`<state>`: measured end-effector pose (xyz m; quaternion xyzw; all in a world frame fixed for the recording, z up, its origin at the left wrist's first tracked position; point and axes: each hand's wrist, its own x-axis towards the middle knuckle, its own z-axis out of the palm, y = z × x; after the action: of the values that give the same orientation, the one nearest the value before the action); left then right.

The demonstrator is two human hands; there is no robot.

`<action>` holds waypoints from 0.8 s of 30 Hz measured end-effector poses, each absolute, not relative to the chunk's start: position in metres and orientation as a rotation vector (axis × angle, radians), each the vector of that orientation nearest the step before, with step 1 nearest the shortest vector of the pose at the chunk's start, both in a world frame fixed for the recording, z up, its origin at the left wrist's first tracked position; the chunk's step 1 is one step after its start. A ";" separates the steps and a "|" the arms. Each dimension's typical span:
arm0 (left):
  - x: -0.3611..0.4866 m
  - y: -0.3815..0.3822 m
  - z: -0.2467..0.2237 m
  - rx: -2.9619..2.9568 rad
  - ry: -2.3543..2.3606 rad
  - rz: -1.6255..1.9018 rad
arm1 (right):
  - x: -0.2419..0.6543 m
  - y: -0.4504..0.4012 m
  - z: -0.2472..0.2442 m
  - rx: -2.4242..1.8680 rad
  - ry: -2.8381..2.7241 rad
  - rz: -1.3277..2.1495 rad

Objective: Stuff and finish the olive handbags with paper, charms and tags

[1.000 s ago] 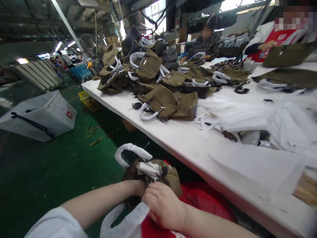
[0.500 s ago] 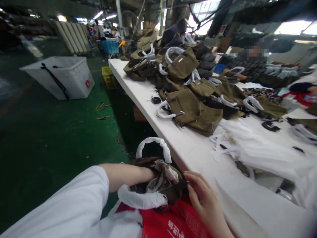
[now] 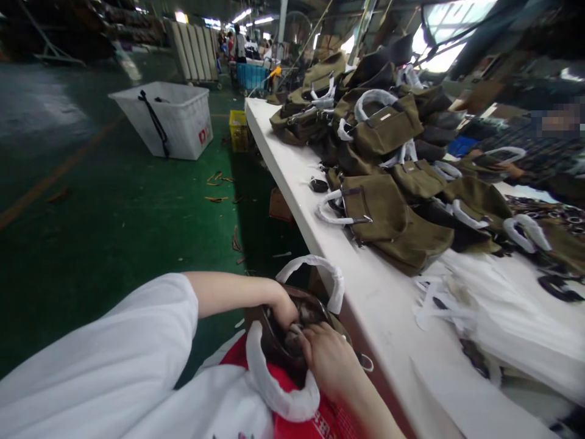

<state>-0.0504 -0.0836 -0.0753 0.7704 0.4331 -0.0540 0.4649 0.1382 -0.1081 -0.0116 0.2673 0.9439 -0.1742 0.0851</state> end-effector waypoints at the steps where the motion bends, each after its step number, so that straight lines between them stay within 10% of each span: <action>1: -0.053 -0.080 -0.074 1.892 1.019 -0.208 | 0.138 -0.110 -0.015 0.769 2.796 -0.476; 12: -0.024 -0.102 -0.043 2.445 1.148 0.179 | 0.162 -0.122 -0.021 0.997 2.881 -0.631; 18: -0.040 -0.104 -0.065 2.437 1.178 0.289 | 0.233 -0.118 -0.027 1.957 2.898 -0.524; 24: -0.026 -0.110 -0.053 2.634 1.043 0.327 | 0.229 -0.105 -0.052 1.814 2.383 -1.600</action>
<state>-0.0262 -0.1096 -0.0525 0.9139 0.3620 0.1135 0.1443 0.2291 -0.1055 -0.0520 0.5300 0.6962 -0.4674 -0.1266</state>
